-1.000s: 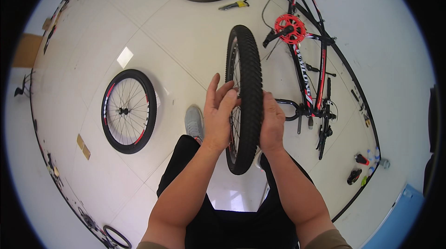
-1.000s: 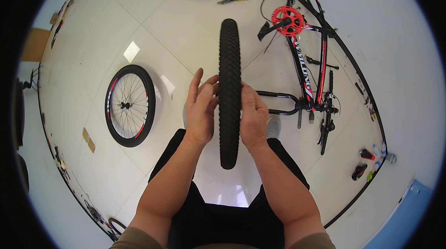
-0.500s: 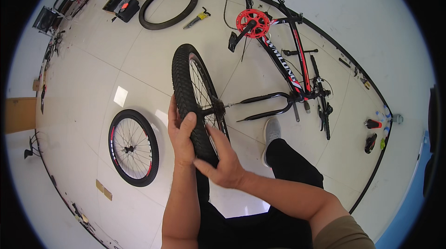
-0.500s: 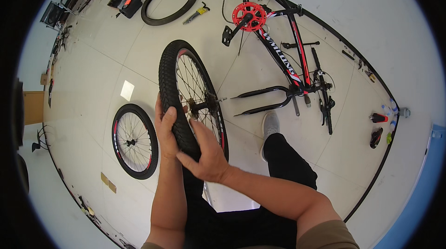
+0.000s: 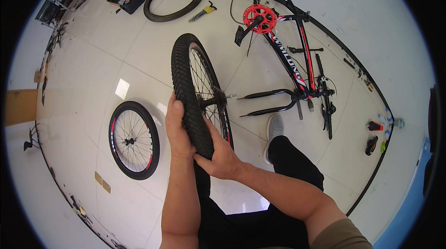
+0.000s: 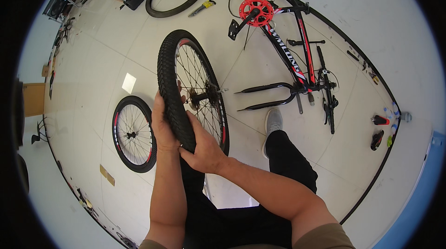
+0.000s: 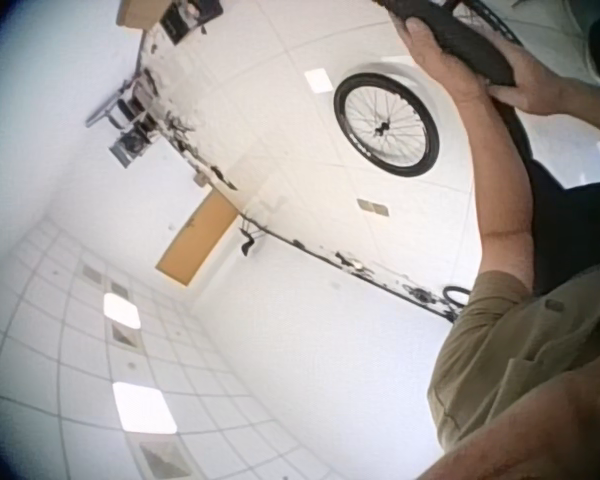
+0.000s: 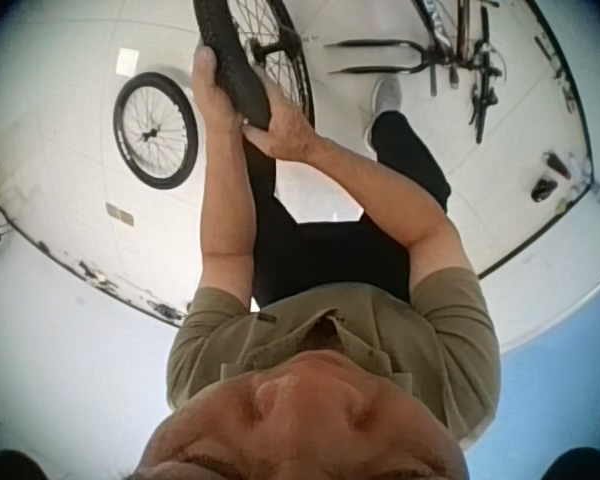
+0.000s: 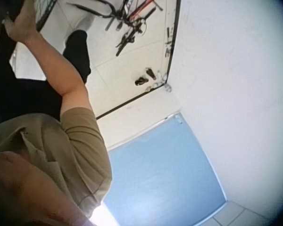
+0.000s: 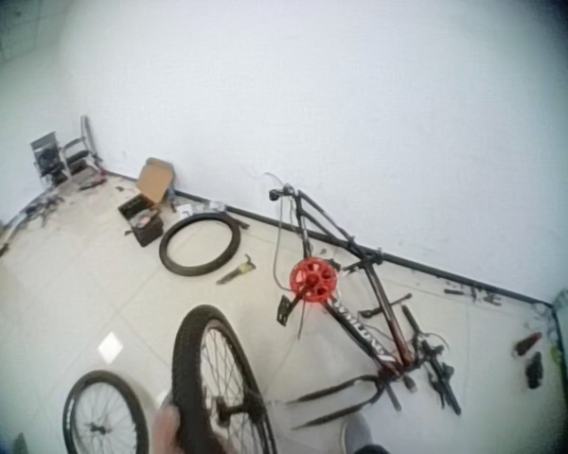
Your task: The person sits and installs a tire onto a bicycle wheel rim, pressing the bead into place by hand. The person then places the wheel on the floor and picks up a bicycle seat.
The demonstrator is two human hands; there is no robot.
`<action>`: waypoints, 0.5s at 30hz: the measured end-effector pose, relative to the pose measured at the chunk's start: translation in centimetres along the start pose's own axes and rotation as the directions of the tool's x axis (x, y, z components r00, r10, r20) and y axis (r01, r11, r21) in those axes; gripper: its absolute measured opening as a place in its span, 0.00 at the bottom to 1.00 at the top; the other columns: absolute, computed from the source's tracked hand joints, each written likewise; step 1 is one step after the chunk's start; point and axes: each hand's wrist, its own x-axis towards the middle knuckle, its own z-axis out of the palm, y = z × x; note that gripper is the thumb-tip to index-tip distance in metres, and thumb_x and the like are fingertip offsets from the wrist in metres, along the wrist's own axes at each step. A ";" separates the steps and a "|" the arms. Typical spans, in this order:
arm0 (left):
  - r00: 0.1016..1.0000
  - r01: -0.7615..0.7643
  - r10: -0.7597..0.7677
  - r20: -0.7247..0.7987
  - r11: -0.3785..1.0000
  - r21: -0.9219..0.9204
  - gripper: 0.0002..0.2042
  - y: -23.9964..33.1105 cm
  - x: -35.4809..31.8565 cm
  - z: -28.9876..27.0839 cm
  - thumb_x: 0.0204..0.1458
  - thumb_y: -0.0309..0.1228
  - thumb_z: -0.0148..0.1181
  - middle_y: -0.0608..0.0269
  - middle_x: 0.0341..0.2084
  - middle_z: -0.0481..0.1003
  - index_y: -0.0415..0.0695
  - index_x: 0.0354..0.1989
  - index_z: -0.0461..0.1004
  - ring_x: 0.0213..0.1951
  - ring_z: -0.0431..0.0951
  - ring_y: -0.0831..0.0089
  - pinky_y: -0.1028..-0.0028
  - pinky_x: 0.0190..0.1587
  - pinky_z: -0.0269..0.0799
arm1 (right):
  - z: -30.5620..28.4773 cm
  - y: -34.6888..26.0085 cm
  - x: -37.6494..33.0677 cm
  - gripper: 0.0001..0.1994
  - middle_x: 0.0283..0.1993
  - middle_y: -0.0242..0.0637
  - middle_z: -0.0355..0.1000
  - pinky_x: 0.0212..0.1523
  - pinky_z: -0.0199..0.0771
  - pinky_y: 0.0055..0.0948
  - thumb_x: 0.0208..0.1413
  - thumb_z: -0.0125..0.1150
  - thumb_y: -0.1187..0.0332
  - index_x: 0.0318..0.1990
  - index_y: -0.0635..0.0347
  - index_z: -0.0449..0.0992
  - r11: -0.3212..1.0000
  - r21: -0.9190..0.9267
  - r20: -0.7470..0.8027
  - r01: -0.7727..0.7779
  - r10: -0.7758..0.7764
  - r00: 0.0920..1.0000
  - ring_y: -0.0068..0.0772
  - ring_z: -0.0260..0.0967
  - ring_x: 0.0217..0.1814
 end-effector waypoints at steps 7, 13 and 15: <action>0.928 0.006 -0.011 -0.373 1.000 -0.013 0.31 -0.7 1.0 -2.0 0.61 0.47 0.55 0.50 0.51 0.74 0.36 0.65 0.63 0.54 0.72 0.62 0.62 0.56 0.64 | -2.1 -2.6 2.5 0.42 0.60 0.53 0.68 0.61 0.68 0.32 0.47 0.65 0.75 0.70 0.73 0.52 0.998 0.017 0.036 -0.067 0.066 0.997 0.40 0.69 0.61; 0.874 -0.024 0.053 -0.483 0.997 0.067 0.28 -0.6 1.2 -2.0 0.62 0.46 0.55 0.51 0.51 0.76 0.38 0.63 0.65 0.55 0.71 0.65 0.63 0.57 0.62 | -3.2 -9.2 1.3 0.40 0.51 0.45 0.72 0.50 0.74 0.31 0.47 0.66 0.75 0.69 0.70 0.54 0.993 -0.040 0.009 -0.114 0.114 0.993 0.34 0.73 0.47; 0.874 -0.023 0.018 -0.486 1.000 -0.005 0.28 -0.7 1.3 -3.4 0.62 0.45 0.54 0.51 0.52 0.75 0.38 0.64 0.63 0.56 0.71 0.64 0.64 0.57 0.62 | -2.9 -10.3 0.3 0.40 0.52 0.47 0.72 0.51 0.74 0.33 0.47 0.66 0.74 0.69 0.70 0.54 0.992 -0.026 0.044 -0.127 0.128 0.991 0.37 0.74 0.49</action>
